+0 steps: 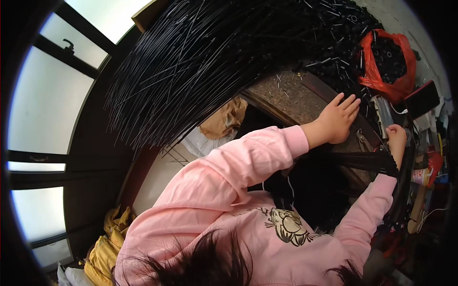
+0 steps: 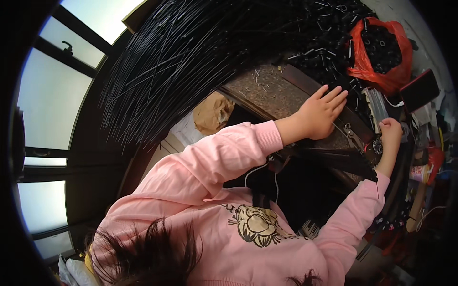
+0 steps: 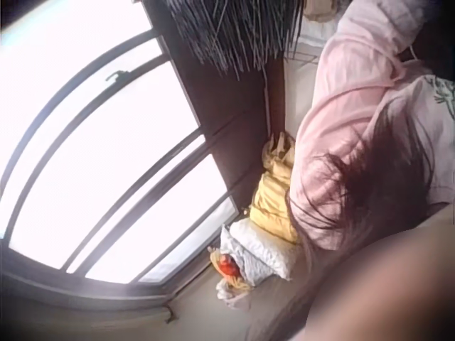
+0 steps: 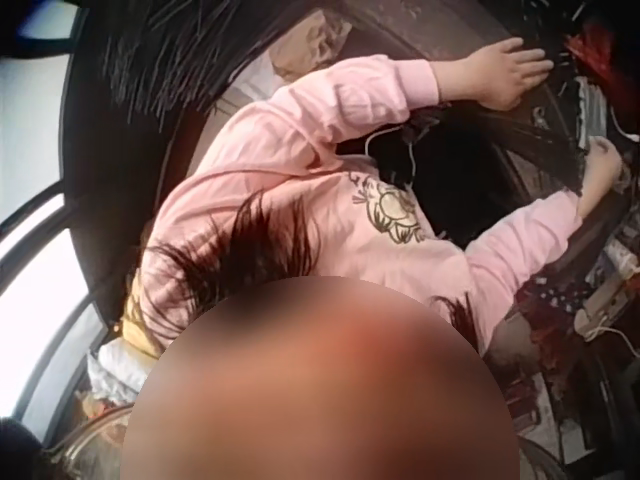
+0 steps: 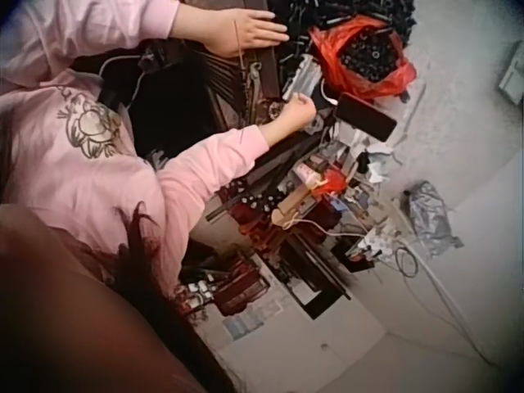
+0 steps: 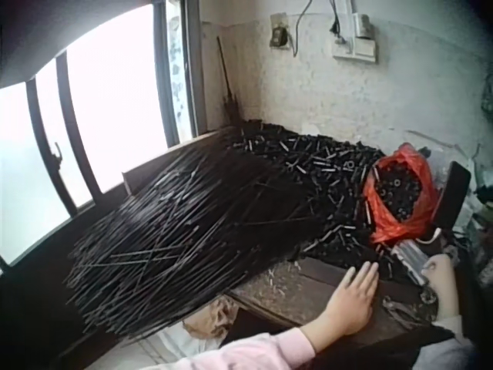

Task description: The recorder is seen organizing and securing black hair-like fibers into specific bundles at a production workstation.

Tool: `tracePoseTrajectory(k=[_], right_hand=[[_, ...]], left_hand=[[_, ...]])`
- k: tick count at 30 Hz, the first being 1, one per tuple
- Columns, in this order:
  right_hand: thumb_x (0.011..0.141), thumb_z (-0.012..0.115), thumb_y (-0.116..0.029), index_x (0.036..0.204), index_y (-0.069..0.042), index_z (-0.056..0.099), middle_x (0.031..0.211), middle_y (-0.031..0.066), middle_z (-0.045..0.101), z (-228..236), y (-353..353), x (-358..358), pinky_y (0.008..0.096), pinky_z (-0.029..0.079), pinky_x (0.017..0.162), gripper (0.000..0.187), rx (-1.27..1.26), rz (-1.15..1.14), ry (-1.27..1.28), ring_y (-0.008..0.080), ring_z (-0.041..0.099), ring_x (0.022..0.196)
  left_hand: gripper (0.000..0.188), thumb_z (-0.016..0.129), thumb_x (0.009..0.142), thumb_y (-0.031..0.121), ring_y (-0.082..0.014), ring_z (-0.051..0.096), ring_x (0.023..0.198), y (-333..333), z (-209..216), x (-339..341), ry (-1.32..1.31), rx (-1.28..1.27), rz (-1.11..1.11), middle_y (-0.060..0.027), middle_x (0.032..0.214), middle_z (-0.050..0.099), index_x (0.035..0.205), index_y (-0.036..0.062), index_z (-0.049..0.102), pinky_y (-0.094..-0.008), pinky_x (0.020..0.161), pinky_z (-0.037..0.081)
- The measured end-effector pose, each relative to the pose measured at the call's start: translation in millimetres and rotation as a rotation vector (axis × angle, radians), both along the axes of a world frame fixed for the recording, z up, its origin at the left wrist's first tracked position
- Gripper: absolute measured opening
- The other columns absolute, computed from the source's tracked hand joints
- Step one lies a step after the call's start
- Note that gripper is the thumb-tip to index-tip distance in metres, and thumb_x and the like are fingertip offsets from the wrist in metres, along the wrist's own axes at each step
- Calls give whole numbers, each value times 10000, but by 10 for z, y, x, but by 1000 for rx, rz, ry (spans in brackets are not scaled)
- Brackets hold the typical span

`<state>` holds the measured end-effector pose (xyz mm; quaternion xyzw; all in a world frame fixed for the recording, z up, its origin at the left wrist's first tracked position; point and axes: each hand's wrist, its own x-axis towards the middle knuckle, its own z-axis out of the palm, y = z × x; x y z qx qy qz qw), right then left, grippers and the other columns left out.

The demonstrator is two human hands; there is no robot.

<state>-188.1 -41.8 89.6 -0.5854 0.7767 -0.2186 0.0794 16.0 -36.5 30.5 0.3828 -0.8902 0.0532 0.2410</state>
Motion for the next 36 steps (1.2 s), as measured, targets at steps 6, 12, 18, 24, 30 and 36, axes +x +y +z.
tracePoseTrajectory(k=[6, 12, 18, 24, 30, 36], right_hand=[[600, 538, -82, 627, -16, 515, 559, 128, 506, 18, -16, 34, 289, 396, 499, 75, -85, 68, 210, 224, 520, 537], [632, 528, -87, 655, -10, 512, 559, 104, 507, -76, 29, -51, 275, 389, 494, 82, -138, 57, 152, 192, 512, 532], [634, 518, -46, 656, 5, 503, 599, 82, 462, -242, 32, -209, 244, 364, 496, 58, -428, 158, 162, 165, 463, 532], [688, 503, -64, 696, 11, 510, 606, 25, 503, -125, 131, -92, 192, 360, 500, 76, -276, -45, -132, 58, 453, 544], [719, 450, -25, 819, 17, 498, 705, -19, 481, -159, 188, -69, 156, 339, 569, 119, -219, 91, -547, 37, 425, 636], [692, 452, 0, 773, 2, 487, 647, -25, 436, -177, 73, 28, 157, 322, 538, 88, -171, 274, -427, 43, 380, 574]], left_hand=[[551, 469, 633, 275, -233, 217, 1120, -60, -39, -28, 66, 9, -63, -122, 1192, 273, 1091, -11, 356, -370, 909, 148], [543, 482, 618, 253, -243, 244, 1105, -126, -76, -68, 110, 6, -103, -129, 1170, 302, 1071, -25, 370, -375, 900, 172], [549, 476, 610, 215, -246, 227, 1117, -167, -121, -144, 119, 81, -119, -127, 1193, 268, 1090, -16, 344, -378, 902, 172], [537, 450, 613, 178, -254, 239, 1108, -133, -110, -145, 121, 88, -132, -125, 1189, 270, 1095, -25, 329, -387, 899, 182], [532, 444, 617, 169, -256, 241, 1108, -115, -83, -125, 114, 83, -120, -125, 1190, 268, 1096, -30, 325, -390, 897, 186], [514, 430, 633, 145, -283, 234, 1106, -125, -94, -137, 106, 100, -141, -153, 1187, 259, 1096, -44, 314, -390, 897, 191]])
